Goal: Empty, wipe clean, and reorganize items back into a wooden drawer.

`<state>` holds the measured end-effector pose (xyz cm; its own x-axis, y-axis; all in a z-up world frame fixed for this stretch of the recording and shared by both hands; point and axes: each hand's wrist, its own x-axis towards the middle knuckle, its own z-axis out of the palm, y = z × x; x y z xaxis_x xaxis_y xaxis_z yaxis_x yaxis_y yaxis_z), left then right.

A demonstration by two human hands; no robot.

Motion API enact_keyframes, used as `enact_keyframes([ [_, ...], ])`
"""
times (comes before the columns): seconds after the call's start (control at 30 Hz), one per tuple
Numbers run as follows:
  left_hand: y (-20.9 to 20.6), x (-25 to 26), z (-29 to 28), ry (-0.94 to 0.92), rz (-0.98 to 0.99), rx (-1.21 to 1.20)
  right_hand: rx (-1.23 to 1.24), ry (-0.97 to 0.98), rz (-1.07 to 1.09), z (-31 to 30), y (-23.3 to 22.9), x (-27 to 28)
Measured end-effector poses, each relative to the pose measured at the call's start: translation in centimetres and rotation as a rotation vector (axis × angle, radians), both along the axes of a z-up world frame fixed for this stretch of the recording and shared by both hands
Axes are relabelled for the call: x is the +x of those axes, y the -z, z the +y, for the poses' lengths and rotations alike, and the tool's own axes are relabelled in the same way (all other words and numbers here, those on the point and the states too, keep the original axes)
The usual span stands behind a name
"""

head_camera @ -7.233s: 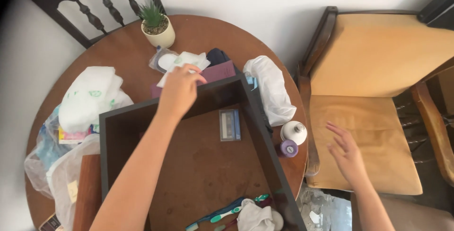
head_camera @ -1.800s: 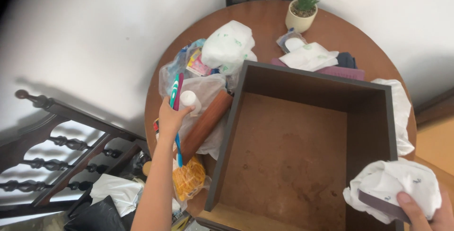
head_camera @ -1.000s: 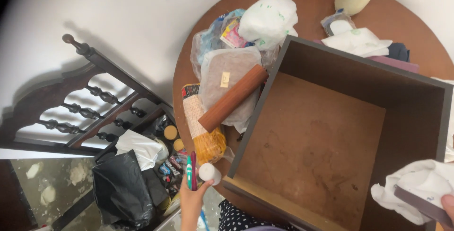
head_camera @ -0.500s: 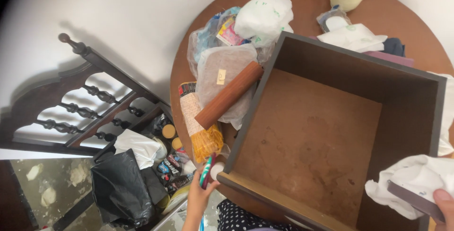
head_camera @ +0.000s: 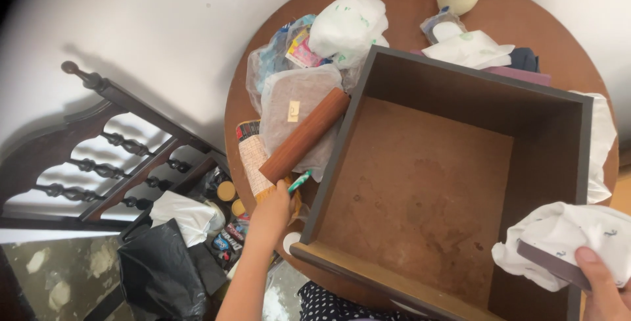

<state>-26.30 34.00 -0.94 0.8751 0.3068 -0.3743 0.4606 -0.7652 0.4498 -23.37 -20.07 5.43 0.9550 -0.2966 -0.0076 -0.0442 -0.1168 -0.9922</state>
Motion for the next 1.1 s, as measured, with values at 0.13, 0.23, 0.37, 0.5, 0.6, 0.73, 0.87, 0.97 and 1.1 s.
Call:
enact_keyframes([
  [0.13,5.8,4.1,-1.2,0.182,-0.034,0.245,-0.029,-0.056,-0.030,3.1,-4.9,-0.4],
  [0.23,9.2,6.8,-1.5,0.244,-0.200,0.206,-0.089,-0.127,-0.051,5.1,-7.0,-0.1],
  [0.37,7.6,7.7,-1.9,0.376,-0.227,0.104,-0.056,-0.051,0.035,4.4,-6.0,0.0],
  [0.5,-1.1,5.6,-1.8,0.183,-0.208,-0.444,0.045,-0.077,0.050,2.2,-3.3,0.6],
  [0.6,-10.6,2.7,-3.0,-0.155,-0.156,-0.870,0.103,-0.133,0.254,3.1,-3.8,1.7],
  [0.73,-13.3,-2.0,-5.3,-0.185,-0.446,-1.078,0.009,-0.387,0.831,10.5,-7.2,4.2],
  [0.87,-9.5,-3.3,-7.7,-0.321,-0.632,-0.955,-0.308,-0.743,0.743,21.0,-9.2,5.8],
  [0.97,-3.6,-4.6,-7.1,-0.692,-0.909,-0.962,-0.388,-1.097,-0.219,25.8,-6.7,6.4],
  [1.1,3.9,-7.1,-4.0,-0.327,-1.282,-0.711,-0.605,-1.437,-1.056,30.0,-2.8,8.0],
])
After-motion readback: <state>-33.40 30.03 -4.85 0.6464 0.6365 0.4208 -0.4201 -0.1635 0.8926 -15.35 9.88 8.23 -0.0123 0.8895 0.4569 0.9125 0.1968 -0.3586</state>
